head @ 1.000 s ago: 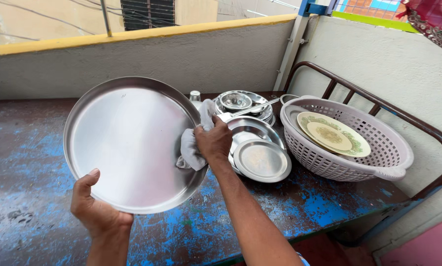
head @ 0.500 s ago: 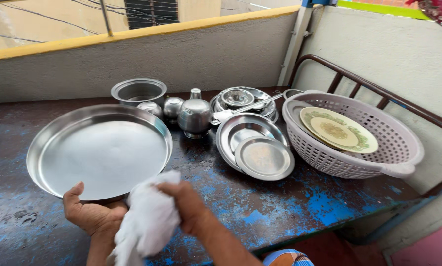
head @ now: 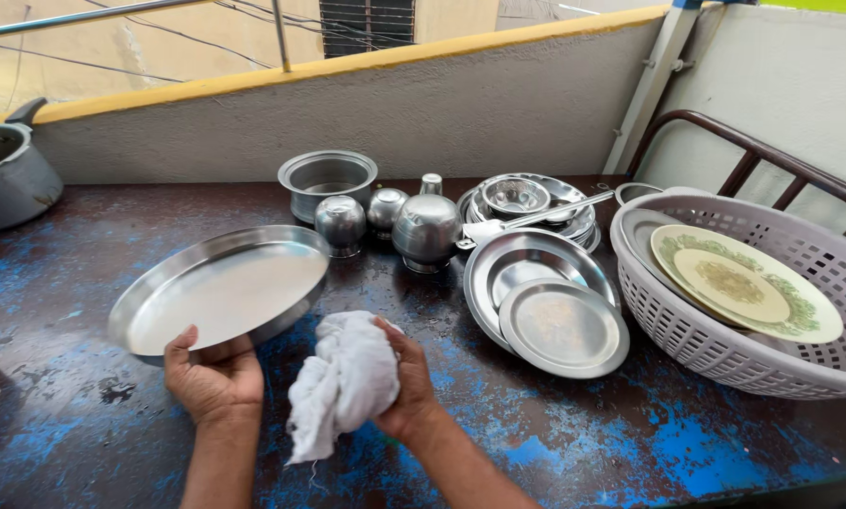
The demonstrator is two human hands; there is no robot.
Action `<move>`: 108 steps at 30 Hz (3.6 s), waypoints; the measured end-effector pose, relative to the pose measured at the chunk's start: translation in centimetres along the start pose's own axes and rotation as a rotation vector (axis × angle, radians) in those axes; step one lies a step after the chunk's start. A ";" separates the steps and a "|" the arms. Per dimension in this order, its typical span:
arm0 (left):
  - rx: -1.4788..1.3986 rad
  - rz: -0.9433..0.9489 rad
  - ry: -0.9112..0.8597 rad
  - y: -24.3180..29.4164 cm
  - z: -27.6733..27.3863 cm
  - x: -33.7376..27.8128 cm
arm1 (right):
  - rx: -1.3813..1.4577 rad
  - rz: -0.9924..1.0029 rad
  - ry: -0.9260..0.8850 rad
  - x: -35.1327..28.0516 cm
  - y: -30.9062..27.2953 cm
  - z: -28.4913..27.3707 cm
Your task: The person dries various metal kitchenware items with a white cloth on a blue countertop. They wipe a large round tray, then stack plates, bowls, cups, and utensils into a plastic basket. The person handles each item individually, wiping it before placing it in the basket.
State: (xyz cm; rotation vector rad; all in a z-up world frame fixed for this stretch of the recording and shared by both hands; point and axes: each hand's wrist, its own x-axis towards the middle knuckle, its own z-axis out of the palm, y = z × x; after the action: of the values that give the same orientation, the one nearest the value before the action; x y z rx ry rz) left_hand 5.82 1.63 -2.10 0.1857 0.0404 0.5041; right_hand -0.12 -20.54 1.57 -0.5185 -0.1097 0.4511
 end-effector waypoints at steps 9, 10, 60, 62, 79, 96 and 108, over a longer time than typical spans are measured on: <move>-0.057 0.042 -0.041 -0.2 -1.1 3.6 | 0.073 -0.025 -0.039 0.0 1.1 0.0; -0.043 0.044 -0.025 -0.1 -1.4 3.9 | 0.077 -0.020 -0.013 -0.1 1.2 -0.1; 1.087 -0.493 -0.623 -15.4 8.3 -17.3 | -0.029 -0.758 0.169 -8.0 -12.6 -8.6; 1.063 -0.567 -0.673 -18.1 11.2 -19.4 | -0.046 -0.780 0.194 -8.6 -13.4 -8.4; 1.537 -0.084 -0.657 -32.8 13.1 -15.0 | -0.585 -0.677 0.936 -14.6 -19.7 -11.9; 1.098 -0.827 -0.513 -44.2 14.6 -25.1 | -0.225 -1.527 1.186 -23.2 -27.6 -12.9; 0.762 -0.961 -0.634 -40.3 16.0 -25.3 | -0.283 -1.490 1.153 -23.1 -26.4 -8.8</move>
State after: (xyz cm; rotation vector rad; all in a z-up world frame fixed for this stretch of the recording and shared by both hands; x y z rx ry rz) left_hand 4.20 -47.92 5.95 1.0058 -0.2938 -0.5713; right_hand -8.68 -55.17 7.48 -0.7539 0.5473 -1.3524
